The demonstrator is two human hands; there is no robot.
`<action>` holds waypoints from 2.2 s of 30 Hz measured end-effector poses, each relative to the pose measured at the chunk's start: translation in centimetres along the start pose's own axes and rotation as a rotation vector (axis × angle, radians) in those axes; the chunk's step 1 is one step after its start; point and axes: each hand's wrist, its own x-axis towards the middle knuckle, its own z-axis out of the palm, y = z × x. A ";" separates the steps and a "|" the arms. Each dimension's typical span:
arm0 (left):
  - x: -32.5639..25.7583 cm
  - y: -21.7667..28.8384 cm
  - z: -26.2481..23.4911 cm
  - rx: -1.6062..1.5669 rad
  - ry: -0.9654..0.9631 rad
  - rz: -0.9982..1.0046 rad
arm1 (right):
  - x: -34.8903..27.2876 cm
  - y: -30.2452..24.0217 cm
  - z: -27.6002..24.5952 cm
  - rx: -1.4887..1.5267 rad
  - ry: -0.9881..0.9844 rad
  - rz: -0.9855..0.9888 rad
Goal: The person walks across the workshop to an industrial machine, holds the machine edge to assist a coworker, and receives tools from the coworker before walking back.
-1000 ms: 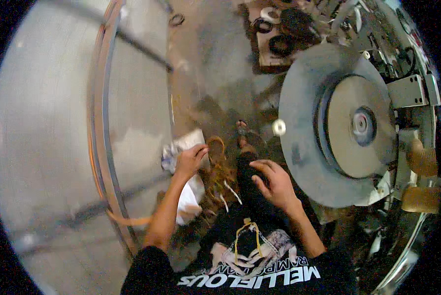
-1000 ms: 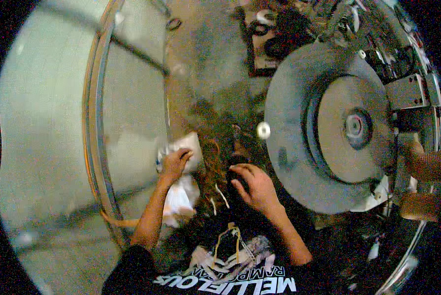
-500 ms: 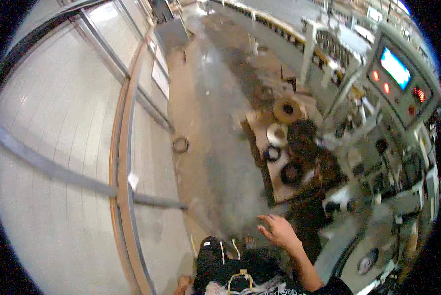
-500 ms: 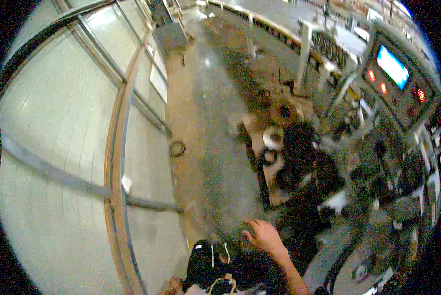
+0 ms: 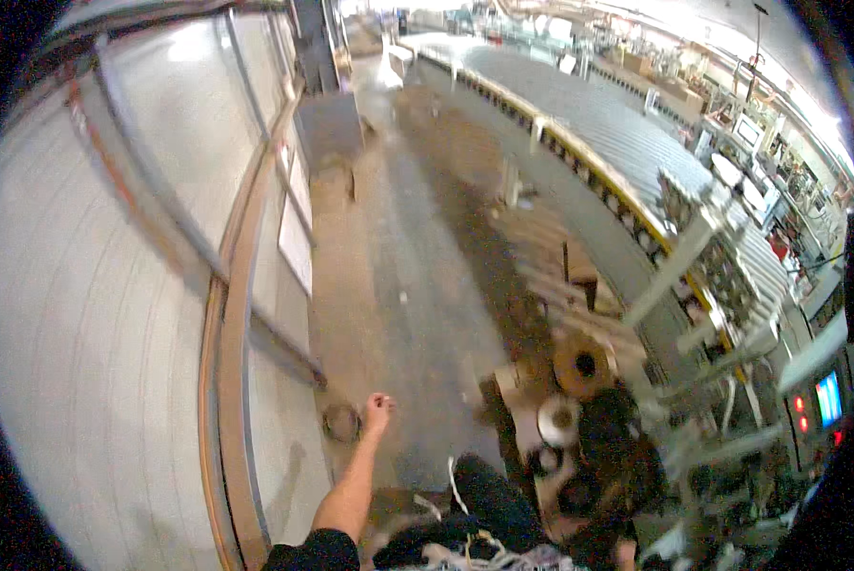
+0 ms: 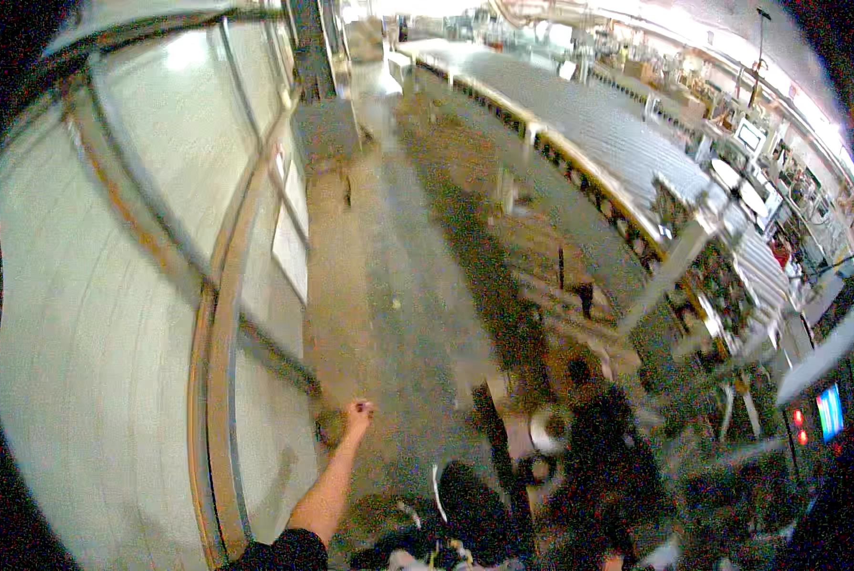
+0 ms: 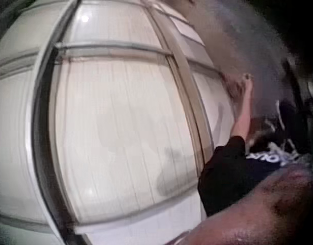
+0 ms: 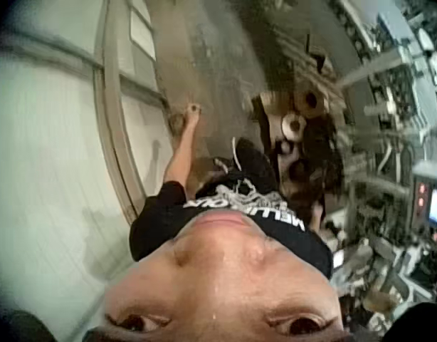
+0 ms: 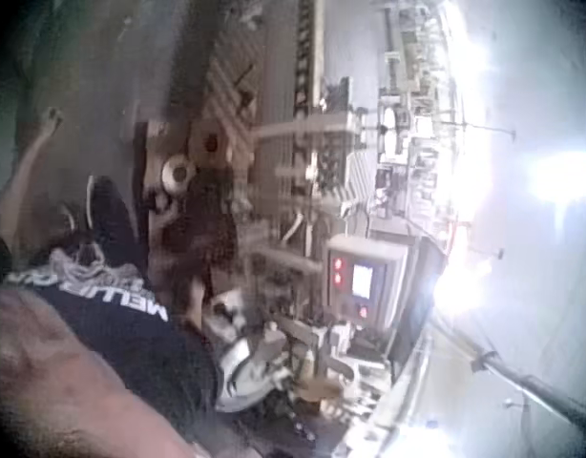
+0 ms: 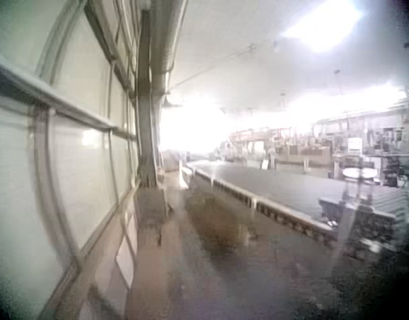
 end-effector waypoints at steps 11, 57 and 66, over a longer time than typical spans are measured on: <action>32.5 2.8 8.4 0.671 -0.352 -0.255 | 28.6 -44.4 20.8 0.059 -0.443 -0.190; 187.1 29.7 49.8 0.519 0.035 -0.939 | 149.6 -239.8 34.8 0.049 -0.257 -0.994; 254.9 55.9 68.7 0.374 0.009 0.121 | 164.7 -243.2 41.0 0.141 -0.475 -0.384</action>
